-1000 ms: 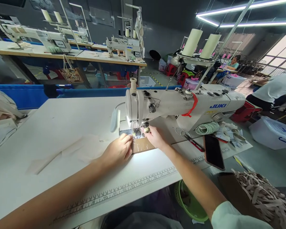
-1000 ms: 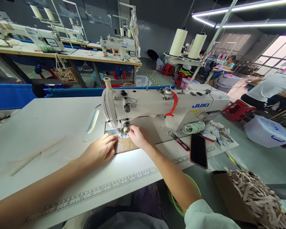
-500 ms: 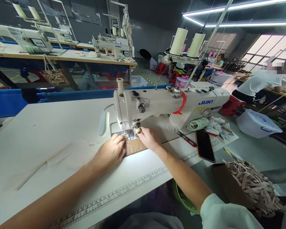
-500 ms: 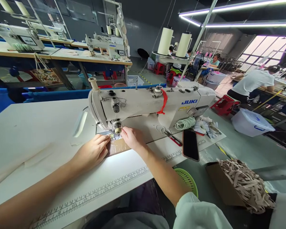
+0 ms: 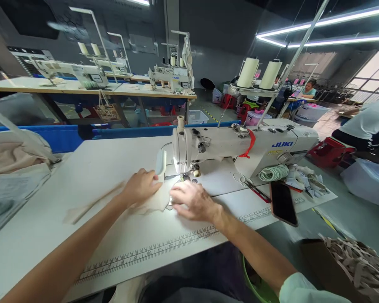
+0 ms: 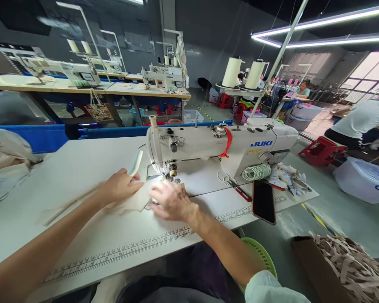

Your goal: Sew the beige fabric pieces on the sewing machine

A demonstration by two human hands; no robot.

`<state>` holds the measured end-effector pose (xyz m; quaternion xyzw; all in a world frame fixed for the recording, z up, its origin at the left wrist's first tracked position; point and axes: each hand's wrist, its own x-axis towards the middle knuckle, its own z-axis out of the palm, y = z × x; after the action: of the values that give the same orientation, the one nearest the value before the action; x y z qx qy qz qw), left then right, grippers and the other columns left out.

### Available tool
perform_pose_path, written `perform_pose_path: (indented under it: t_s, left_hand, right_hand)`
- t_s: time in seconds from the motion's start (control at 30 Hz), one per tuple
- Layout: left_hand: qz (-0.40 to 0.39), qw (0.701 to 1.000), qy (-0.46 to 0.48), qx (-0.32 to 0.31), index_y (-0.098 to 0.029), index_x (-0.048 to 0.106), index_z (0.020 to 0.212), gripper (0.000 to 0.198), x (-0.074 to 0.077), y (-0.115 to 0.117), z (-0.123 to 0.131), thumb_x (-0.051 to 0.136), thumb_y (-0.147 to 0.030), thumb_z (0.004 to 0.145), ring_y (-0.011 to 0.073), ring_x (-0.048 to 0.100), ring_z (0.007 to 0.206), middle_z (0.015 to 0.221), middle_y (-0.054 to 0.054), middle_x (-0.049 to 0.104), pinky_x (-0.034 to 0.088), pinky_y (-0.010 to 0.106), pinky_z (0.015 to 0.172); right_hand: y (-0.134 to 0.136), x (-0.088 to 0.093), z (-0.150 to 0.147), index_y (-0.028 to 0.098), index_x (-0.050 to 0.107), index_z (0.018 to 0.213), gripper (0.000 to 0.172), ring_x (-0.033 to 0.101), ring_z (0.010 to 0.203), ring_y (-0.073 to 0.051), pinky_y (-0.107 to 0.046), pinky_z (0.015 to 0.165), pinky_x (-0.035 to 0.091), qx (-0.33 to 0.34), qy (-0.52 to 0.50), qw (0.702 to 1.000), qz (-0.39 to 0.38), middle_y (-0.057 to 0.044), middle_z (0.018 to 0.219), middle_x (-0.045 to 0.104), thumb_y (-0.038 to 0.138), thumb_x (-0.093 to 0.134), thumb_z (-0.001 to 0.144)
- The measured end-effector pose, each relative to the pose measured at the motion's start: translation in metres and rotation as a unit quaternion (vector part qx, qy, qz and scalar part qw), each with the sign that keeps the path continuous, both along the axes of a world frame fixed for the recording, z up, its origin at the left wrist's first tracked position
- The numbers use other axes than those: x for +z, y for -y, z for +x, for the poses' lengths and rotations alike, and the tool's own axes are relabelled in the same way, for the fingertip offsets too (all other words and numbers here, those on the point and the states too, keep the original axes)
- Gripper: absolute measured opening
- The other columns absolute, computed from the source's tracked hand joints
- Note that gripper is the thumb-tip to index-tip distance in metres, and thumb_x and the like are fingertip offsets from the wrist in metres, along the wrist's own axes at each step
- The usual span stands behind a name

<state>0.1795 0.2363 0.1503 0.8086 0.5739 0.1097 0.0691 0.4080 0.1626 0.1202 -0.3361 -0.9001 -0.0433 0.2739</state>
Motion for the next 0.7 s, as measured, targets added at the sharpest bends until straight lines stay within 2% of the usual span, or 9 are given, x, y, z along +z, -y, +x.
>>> perform_pose_path:
  t_s: [0.1, 0.17, 0.23, 0.3, 0.4, 0.47, 0.57, 0.63, 0.7]
  left_hand:
    - [-0.131, 0.99, 0.042, -0.022, -0.023, 0.056, 0.073, 0.032, 0.008, 0.013, -0.009, 0.047, -0.052, 0.084, 0.0219, 0.057, 0.069, 0.069, 0.001, 0.058, 0.04, 0.031, 0.066]
    - [-0.192, 0.973, 0.12, -0.045, -0.023, 0.052, 0.071, 0.038, 0.01, 0.027, -0.022, 0.052, -0.061, 0.08, 0.0179, 0.049, 0.062, 0.062, -0.003, 0.048, 0.036, 0.029, 0.062]
    - [-0.244, 0.951, 0.184, -0.048, -0.023, 0.052, 0.071, 0.044, 0.011, 0.049, -0.045, 0.061, -0.067, 0.074, 0.0145, 0.04, 0.057, 0.059, -0.005, 0.039, 0.032, 0.026, 0.057]
    - [-0.298, 0.93, 0.214, -0.036, -0.022, 0.054, 0.071, 0.047, 0.013, 0.082, -0.077, 0.067, -0.068, 0.072, 0.0125, 0.033, 0.055, 0.058, -0.006, 0.035, 0.026, 0.025, 0.053]
    - [-0.385, 0.894, 0.228, -0.009, -0.021, 0.057, 0.071, 0.047, 0.015, 0.146, -0.128, 0.069, -0.066, 0.076, 0.0113, 0.031, 0.054, 0.059, -0.005, 0.038, 0.023, 0.024, 0.051]
    - [-0.437, 0.869, 0.232, 0.005, -0.02, 0.059, 0.074, 0.046, 0.01, 0.188, -0.152, 0.067, -0.065, 0.082, 0.0105, 0.033, 0.053, 0.061, -0.005, 0.042, 0.025, 0.023, 0.05]
    - [-0.453, 0.86, 0.236, 0.004, -0.019, 0.066, 0.079, 0.042, -0.022, 0.227, -0.165, 0.064, -0.061, 0.088, 0.0109, 0.043, 0.059, 0.067, -0.004, 0.052, 0.033, 0.02, 0.056]
    - [-0.416, 0.874, 0.253, 0.004, -0.019, 0.07, 0.076, 0.042, -0.057, 0.233, -0.16, 0.066, -0.059, 0.086, 0.0124, 0.05, 0.066, 0.068, -0.003, 0.058, 0.039, 0.019, 0.063]
    - [-0.369, 0.89, 0.267, 0.029, -0.019, 0.068, 0.066, 0.049, -0.097, 0.227, -0.15, 0.068, -0.066, 0.078, 0.0134, 0.051, 0.061, 0.06, -0.003, 0.057, 0.043, 0.021, 0.059]
  right_hand:
    - [0.022, -0.002, -0.031, 0.013, 0.06, 0.131, 0.065, 0.056, 0.125, -0.03, -0.043, 0.105, 0.045, 0.09, 0.037, 0.995, 0.007, -0.019, 0.137, 0.065, 0.064, 0.067, 0.091]
    - [0.041, -0.01, -0.045, 0.009, 0.055, 0.138, 0.082, 0.057, 0.118, -0.031, -0.045, 0.104, 0.046, 0.102, 0.032, 0.994, 0.008, -0.018, 0.127, 0.068, 0.073, 0.066, 0.088]
    - [0.063, -0.021, -0.05, 0.01, 0.061, 0.128, 0.064, 0.059, 0.1, -0.028, -0.043, 0.09, 0.05, 0.097, 0.009, 0.995, 0.012, -0.014, 0.109, 0.071, 0.064, 0.065, 0.094]
    - [0.091, -0.03, -0.048, 0.016, 0.067, 0.105, 0.025, 0.056, 0.085, -0.024, -0.037, 0.077, 0.047, 0.099, -0.03, 0.995, 0.003, -0.008, 0.089, 0.068, 0.039, 0.057, 0.103]
    - [0.137, -0.04, -0.033, 0.019, 0.065, 0.087, 0.024, 0.054, 0.076, -0.018, -0.031, 0.07, 0.043, 0.131, -0.16, 0.967, -0.151, -0.004, 0.078, 0.064, 0.022, 0.049, 0.105]
    - [0.161, -0.049, -0.022, 0.019, 0.066, 0.088, 0.026, 0.054, 0.07, -0.015, -0.028, 0.065, 0.042, 0.127, -0.259, 0.885, -0.366, -0.001, 0.075, 0.062, 0.036, 0.055, 0.105]
    - [0.178, -0.076, -0.015, 0.02, 0.065, 0.082, 0.042, 0.051, 0.064, -0.013, -0.026, 0.06, 0.041, 0.04, -0.353, 0.705, -0.613, 0.001, 0.07, 0.059, 0.06, 0.067, 0.094]
    - [0.174, -0.106, -0.018, 0.021, 0.064, 0.078, 0.05, 0.053, 0.065, -0.014, -0.027, 0.061, 0.044, -0.045, -0.422, 0.626, -0.654, 0.0, 0.07, 0.06, 0.069, 0.075, 0.08]
    - [0.16, -0.139, -0.024, 0.023, 0.066, 0.08, 0.054, 0.061, 0.074, -0.019, -0.031, 0.067, 0.05, -0.128, -0.488, 0.581, -0.638, -0.003, 0.078, 0.068, 0.072, 0.081, 0.065]
